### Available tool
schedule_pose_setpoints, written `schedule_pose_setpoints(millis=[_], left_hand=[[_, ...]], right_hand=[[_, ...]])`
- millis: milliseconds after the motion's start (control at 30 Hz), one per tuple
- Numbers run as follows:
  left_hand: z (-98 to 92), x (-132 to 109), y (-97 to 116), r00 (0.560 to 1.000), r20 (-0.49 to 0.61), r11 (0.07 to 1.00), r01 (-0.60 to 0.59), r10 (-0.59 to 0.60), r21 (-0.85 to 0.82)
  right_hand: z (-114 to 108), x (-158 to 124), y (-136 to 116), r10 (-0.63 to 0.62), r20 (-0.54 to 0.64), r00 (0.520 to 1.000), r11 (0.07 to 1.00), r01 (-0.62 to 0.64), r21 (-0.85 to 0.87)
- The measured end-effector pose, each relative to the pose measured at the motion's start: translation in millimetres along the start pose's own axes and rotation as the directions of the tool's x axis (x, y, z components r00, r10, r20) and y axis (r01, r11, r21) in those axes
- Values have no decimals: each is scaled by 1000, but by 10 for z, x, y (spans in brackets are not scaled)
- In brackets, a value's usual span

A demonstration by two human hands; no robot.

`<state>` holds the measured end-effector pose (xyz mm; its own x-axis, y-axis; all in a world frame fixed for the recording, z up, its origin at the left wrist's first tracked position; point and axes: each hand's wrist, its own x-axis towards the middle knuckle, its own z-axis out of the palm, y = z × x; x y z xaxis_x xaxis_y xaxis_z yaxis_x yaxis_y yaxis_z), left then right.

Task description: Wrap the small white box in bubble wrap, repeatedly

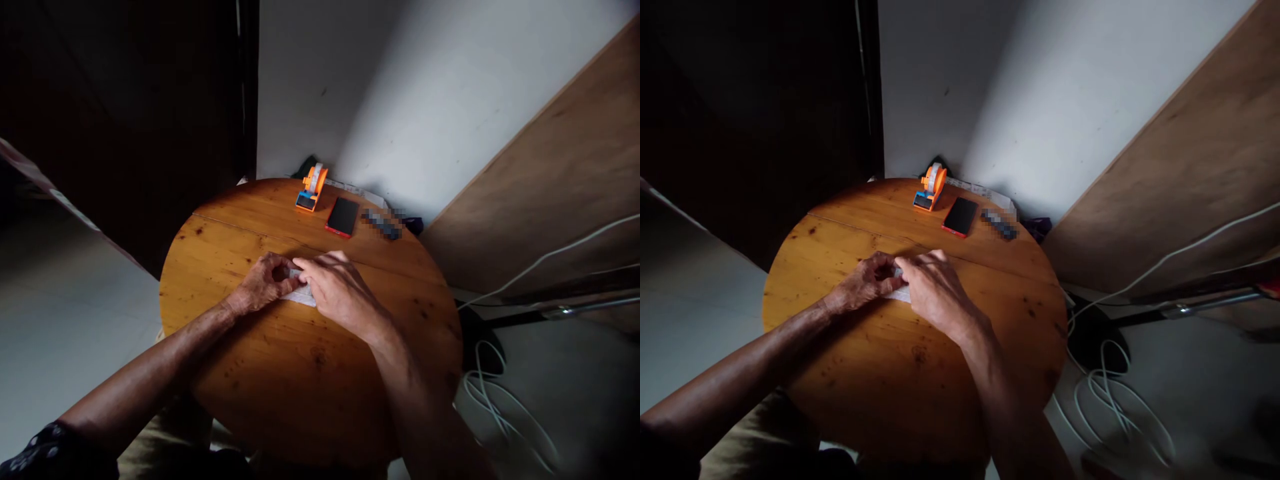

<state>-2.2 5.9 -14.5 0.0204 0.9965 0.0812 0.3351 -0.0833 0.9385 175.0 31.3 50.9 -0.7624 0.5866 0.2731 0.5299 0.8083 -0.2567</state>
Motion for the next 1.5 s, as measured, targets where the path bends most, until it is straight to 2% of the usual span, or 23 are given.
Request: schedule_pose_setpoints(millis=[133, 233, 367, 433, 533, 733, 800, 967, 1167, 1300, 1500], left_hand=[[4, -10, 10, 1000, -1, 999, 31, -31, -21], [9, -26, 39, 998, -17, 996, 67, -68, -51], [15, -26, 49, 997, -53, 995, 46, -52, -93], [16, -21, 46, 998, -27, 992, 50, -54, -113], [14, -19, 51, 998, 21, 989, 59, -57, -133], [-24, -52, 103, 999, 19, 972, 49, -46, -230], [-51, -48, 96, 997, 0, 959, 68, -71, -276], [-91, 11, 8, 986, -83, 921, 106, -148, -376], [-85, 28, 4, 983, -76, 911, 124, -167, -393], [-88, 26, 21, 981, -93, 914, 124, -172, -385], [-97, 43, 58, 965, -123, 900, 163, -230, -403]], right_hand=[[11, -7, 115, 78, -100, 992, 986, -62, 156], [-32, -46, 254, 162, -75, 984, 954, -137, 265], [-37, -92, 309, 75, 90, 993, 968, -94, 234], [20, -87, 279, 43, 131, 991, 975, -70, 213], [117, -52, 212, 40, 131, 991, 972, -69, 226], [147, -16, 136, 82, 86, 993, 974, -98, 203], [158, -20, 125, 90, 87, 992, 975, -105, 194], [223, -36, 137, 72, 173, 982, 981, -100, 163], [64, -53, 166, 45, 131, 990, 977, -71, 200], [-88, -71, 208, 78, 109, 991, 957, -105, 269], [-110, -59, 238, 37, 113, 993, 959, -67, 276]])
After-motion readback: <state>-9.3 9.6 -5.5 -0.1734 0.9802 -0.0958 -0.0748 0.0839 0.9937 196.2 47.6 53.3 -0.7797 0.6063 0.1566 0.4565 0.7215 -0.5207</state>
